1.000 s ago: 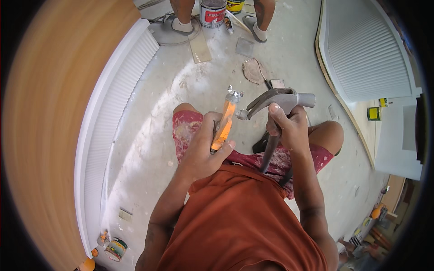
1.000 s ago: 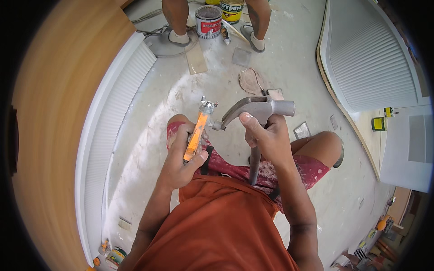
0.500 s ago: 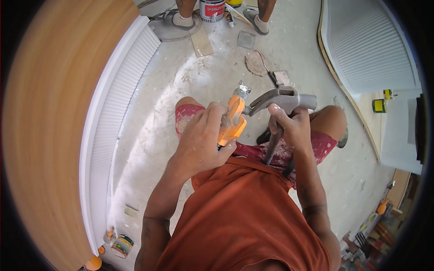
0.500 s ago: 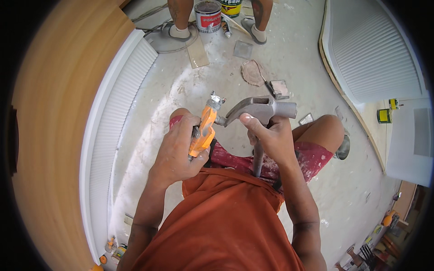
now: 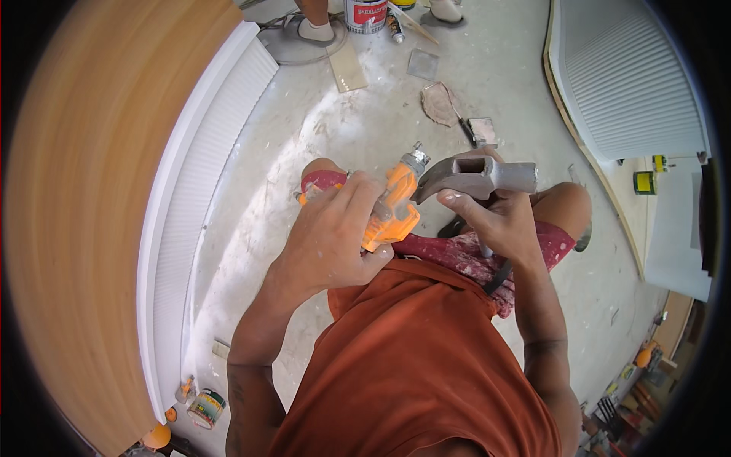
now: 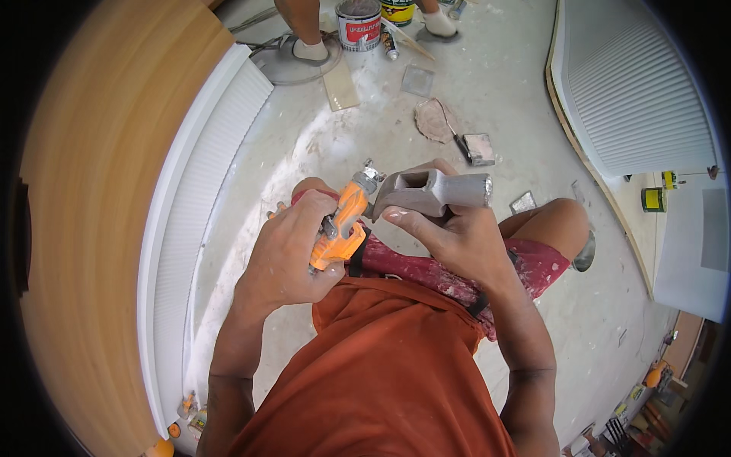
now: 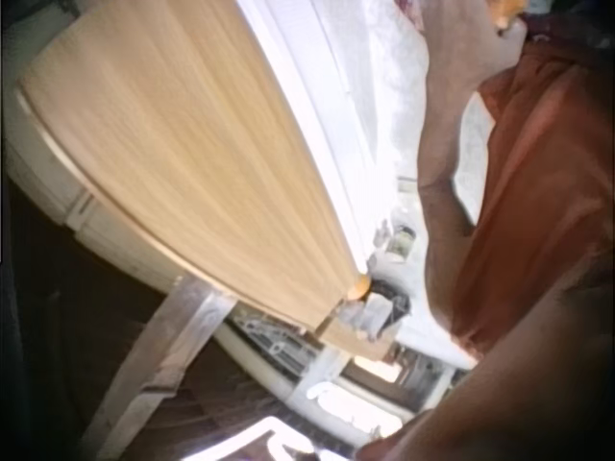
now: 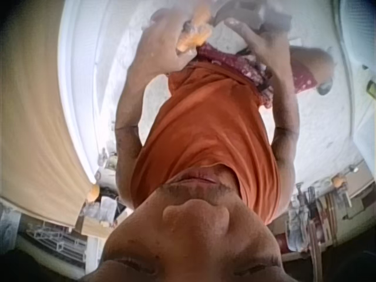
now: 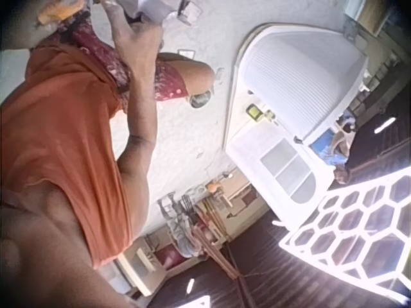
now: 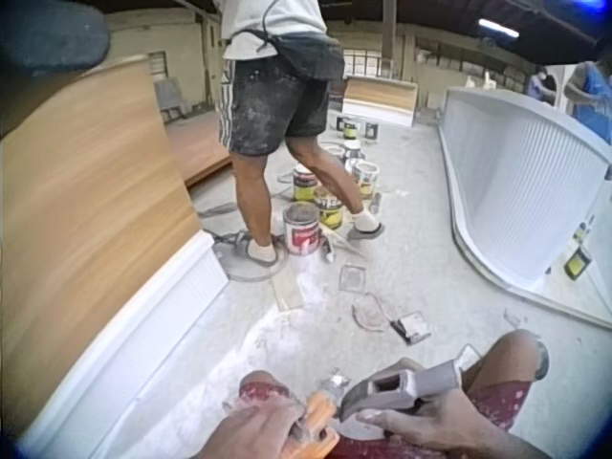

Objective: The recorder organizes paint cans, opens a can, and assembles parts of a pneumatic paint spray gun in a workshop setting.

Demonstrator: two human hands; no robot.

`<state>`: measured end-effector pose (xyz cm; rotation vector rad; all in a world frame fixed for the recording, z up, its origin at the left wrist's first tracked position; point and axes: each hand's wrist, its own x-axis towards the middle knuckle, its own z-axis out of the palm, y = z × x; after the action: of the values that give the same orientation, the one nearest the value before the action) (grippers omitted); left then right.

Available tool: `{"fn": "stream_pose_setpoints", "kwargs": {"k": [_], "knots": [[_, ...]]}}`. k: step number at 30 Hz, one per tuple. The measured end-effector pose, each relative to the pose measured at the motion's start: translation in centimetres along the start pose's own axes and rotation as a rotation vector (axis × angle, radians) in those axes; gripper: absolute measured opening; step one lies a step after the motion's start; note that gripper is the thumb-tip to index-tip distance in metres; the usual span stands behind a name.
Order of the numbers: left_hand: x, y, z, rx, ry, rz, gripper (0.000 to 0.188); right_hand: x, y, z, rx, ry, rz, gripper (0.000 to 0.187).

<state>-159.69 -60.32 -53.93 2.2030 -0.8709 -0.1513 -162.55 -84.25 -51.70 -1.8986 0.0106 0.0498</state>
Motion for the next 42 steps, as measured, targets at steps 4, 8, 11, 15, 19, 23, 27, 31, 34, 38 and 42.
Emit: {"fn": "stream_pose_setpoints", "kwargs": {"k": [4, 8, 11, 15, 19, 23, 27, 31, 34, 38, 42], "knots": [[-0.3, 0.2, 0.2, 0.066, -0.004, -0.007, 0.058, 0.1, -0.4, 0.0, -0.130, -0.077, -0.067, 0.037], [0.2, -0.3, 1.2, 0.013, 0.004, -0.025, 0.054, 0.9, 0.0, -0.5, -0.216, -0.111, -0.126, 0.037], [1.8, -1.0, 1.8, -0.020, 0.027, 0.000, 0.051, 2.0, 0.5, -1.3, -0.236, -0.082, -0.221, 0.034], [4.0, -1.0, 2.5, -0.090, 0.043, 0.024, 0.047, 3.1, 0.5, -3.3, -0.276, -0.087, -0.221, 0.034], [6.2, -0.6, 2.5, -0.093, 0.037, 0.028, 0.042, 4.0, 0.3, -4.8, -0.248, -0.044, -0.206, 0.036], [9.0, 0.6, 1.4, -0.107, 0.013, 0.015, 0.037, 4.8, 1.2, -6.3, -0.296, -0.007, -0.078, 0.038], [11.5, 0.9, 0.9, -0.007, 0.038, 0.059, 0.029, 5.9, 1.8, -7.0, -0.251, 0.059, -0.158, 0.038], [12.9, 1.0, 0.5, 0.055, 0.029, 0.097, 0.029, 6.1, 0.8, -7.2, -0.218, 0.082, -0.185, 0.027], [13.1, 1.3, 0.1, -0.068, 0.072, 0.037, 0.031, 6.4, 1.1, -7.2, -0.231, 0.152, -0.360, 0.025], [13.5, 1.0, -0.6, -0.021, 0.107, 0.112, 0.032, 5.9, -0.3, -7.2, -0.381, 0.110, -0.380, 0.024], [12.6, 0.4, -0.3, -0.229, 0.088, -0.017, 0.030, 5.8, 0.2, -7.0, -0.274, 0.199, -0.338, 0.021]]}}
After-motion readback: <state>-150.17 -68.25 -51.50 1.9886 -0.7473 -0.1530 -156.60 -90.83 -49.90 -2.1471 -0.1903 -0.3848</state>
